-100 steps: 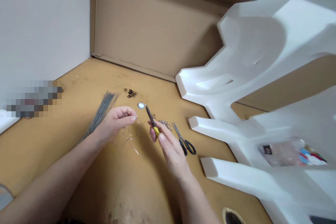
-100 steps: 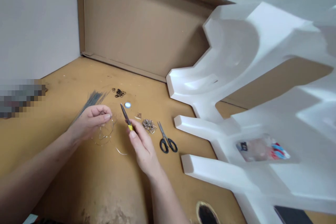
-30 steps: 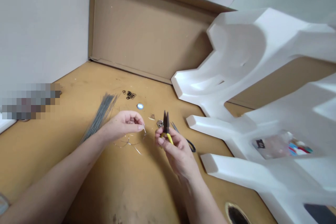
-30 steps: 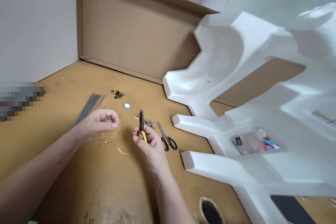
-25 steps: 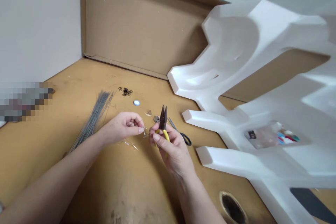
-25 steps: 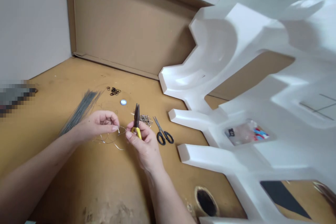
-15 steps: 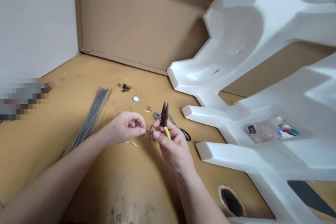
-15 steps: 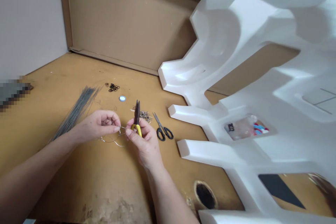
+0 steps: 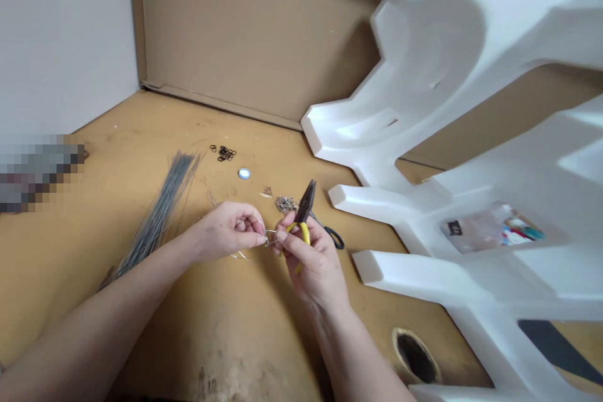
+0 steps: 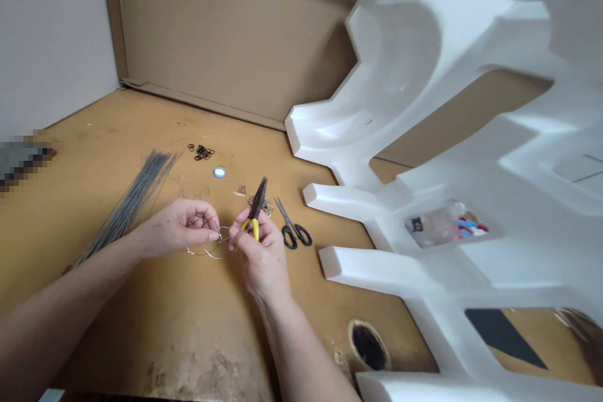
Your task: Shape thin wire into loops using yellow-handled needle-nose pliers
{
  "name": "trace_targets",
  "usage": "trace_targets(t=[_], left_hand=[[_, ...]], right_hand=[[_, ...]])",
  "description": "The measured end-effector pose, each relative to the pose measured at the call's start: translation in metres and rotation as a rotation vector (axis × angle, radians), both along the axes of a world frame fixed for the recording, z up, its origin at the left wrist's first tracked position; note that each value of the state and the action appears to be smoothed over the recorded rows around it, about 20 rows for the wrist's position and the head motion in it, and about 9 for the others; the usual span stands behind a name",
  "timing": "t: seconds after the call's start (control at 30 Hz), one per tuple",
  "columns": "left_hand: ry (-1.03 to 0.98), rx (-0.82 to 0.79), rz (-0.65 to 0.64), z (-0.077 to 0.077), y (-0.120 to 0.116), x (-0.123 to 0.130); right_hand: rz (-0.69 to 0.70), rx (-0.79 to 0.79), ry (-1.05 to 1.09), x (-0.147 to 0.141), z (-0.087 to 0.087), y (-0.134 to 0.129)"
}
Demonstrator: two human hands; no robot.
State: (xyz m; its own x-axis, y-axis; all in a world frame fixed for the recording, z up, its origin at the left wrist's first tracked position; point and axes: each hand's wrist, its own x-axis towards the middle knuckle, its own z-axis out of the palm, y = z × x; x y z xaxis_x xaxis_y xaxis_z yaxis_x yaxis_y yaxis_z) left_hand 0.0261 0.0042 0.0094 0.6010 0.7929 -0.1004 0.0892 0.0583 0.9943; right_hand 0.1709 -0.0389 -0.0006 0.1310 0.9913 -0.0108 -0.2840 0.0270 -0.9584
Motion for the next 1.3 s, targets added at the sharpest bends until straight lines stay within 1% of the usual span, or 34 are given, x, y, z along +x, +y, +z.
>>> trace_targets(t=[0.17,0.27,0.43,0.57,0.67,0.87,0.97,1.07,1.2,1.3], left_hand=[[-0.075,0.013,0.025,-0.006,0.001,0.001],[-0.075,0.029,0.04,-0.008,0.003,0.001],[-0.041,0.005,0.04,-0.005,0.007,0.0],[-0.066,0.011,0.06,-0.004,0.013,-0.004],[-0.121,0.049,0.116,-0.004,0.017,-0.008],[-0.119,0.115,0.285,-0.005,0.027,-0.013],[-0.152,0.154,0.334,-0.003,0.033,-0.013],[-0.19,0.16,0.352,-0.002,0.038,-0.013],[-0.292,0.153,0.351,-0.01,0.043,-0.013],[-0.367,0.055,0.362,-0.02,0.048,-0.016]], right_hand=[[-0.017,0.021,-0.02,-0.003,-0.002,0.001],[-0.028,0.037,-0.036,-0.006,-0.001,0.001],[-0.042,0.062,-0.079,-0.01,-0.001,0.003],[-0.046,0.08,-0.116,-0.012,0.003,0.013],[-0.052,0.108,-0.13,-0.013,0.007,0.025],[-0.05,0.178,-0.194,-0.018,0.012,0.045],[-0.065,0.217,-0.221,-0.022,0.012,0.053],[-0.061,0.238,-0.216,-0.024,0.012,0.06],[0.005,0.236,-0.225,-0.024,0.012,0.064],[0.063,0.241,-0.287,-0.019,0.007,0.065]])
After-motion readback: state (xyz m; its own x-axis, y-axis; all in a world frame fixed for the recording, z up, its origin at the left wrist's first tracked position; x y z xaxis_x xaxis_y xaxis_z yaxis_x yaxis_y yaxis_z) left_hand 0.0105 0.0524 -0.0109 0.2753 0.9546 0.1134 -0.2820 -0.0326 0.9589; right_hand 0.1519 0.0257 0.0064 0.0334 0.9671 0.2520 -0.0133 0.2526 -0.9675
